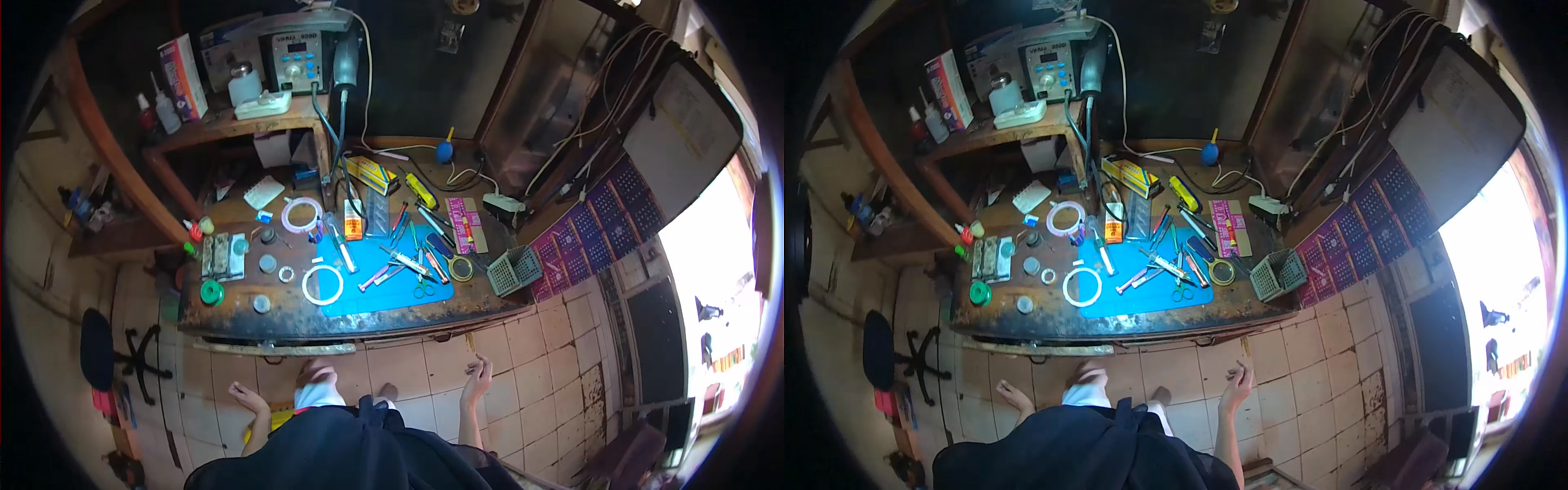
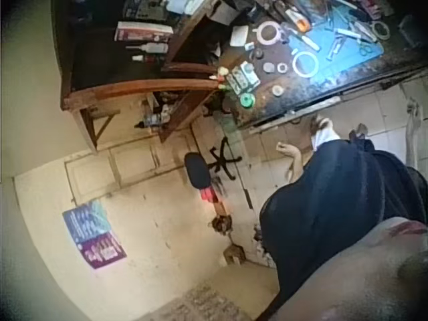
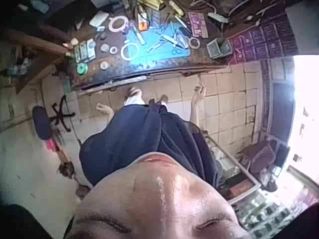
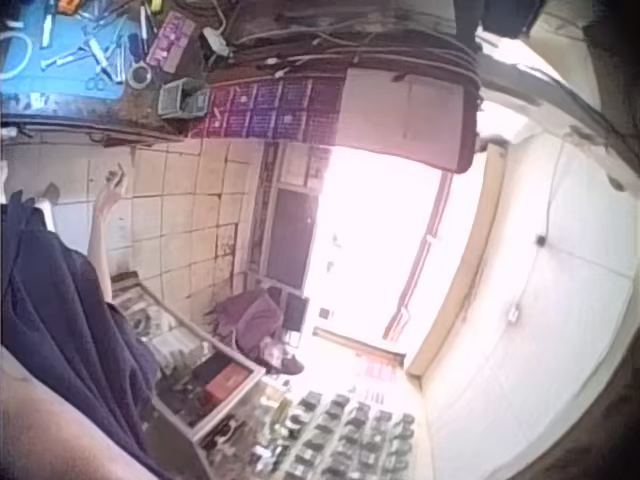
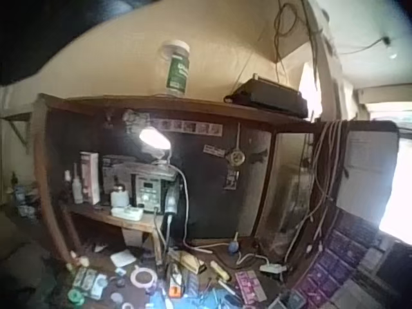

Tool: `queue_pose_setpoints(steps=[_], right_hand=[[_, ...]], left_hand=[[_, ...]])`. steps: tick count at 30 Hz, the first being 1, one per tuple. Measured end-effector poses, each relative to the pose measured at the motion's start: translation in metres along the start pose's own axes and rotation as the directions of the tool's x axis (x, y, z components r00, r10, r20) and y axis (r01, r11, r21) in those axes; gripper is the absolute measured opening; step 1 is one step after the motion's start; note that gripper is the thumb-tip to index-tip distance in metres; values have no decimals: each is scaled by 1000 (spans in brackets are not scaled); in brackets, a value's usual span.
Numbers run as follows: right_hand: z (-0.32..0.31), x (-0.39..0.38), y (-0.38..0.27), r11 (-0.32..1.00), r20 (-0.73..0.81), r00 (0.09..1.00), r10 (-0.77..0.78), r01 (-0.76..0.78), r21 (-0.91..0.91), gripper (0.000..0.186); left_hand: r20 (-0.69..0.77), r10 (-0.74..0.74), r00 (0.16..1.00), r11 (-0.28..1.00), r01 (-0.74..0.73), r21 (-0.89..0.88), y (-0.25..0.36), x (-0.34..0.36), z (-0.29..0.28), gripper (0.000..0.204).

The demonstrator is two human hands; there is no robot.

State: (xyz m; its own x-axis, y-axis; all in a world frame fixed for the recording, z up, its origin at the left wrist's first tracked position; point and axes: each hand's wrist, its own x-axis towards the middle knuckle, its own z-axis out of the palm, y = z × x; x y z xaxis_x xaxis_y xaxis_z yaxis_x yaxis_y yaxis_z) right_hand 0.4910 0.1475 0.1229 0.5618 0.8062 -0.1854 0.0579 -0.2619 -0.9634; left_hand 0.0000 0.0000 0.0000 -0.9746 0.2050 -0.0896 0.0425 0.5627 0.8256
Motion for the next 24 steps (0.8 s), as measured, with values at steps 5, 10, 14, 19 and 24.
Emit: queue_pose_setpoints(steps=[5, 10, 14, 19, 24], right_hand=[[1, 19, -90, 929, 41, 929, -368, 366, 43, 23], [47, 42, -144, 771, 155, 755, -637, 625, 123, 18], [88, 51, -192, 667, 383, 611, -693, 745, 19, 16], [151, 77, -174, 374, 671, 375, -639, 914, -155, 24], [172, 96, -159, 218, 743, 408, -530, 913, -346, 27]], left_hand=[[-308, 264, 914, 910, -342, -234, 133, -75, -16, 26], [-214, 719, 661, 435, -669, -602, 275, -106, 28, 12], [191, 892, 409, 433, -655, -619, 351, -150, 86, 7], [485, 848, 215, 466, -738, -487, 366, -166, 169, 24], [477, 864, 160, 421, -751, -510, 365, -176, 207, 29]])
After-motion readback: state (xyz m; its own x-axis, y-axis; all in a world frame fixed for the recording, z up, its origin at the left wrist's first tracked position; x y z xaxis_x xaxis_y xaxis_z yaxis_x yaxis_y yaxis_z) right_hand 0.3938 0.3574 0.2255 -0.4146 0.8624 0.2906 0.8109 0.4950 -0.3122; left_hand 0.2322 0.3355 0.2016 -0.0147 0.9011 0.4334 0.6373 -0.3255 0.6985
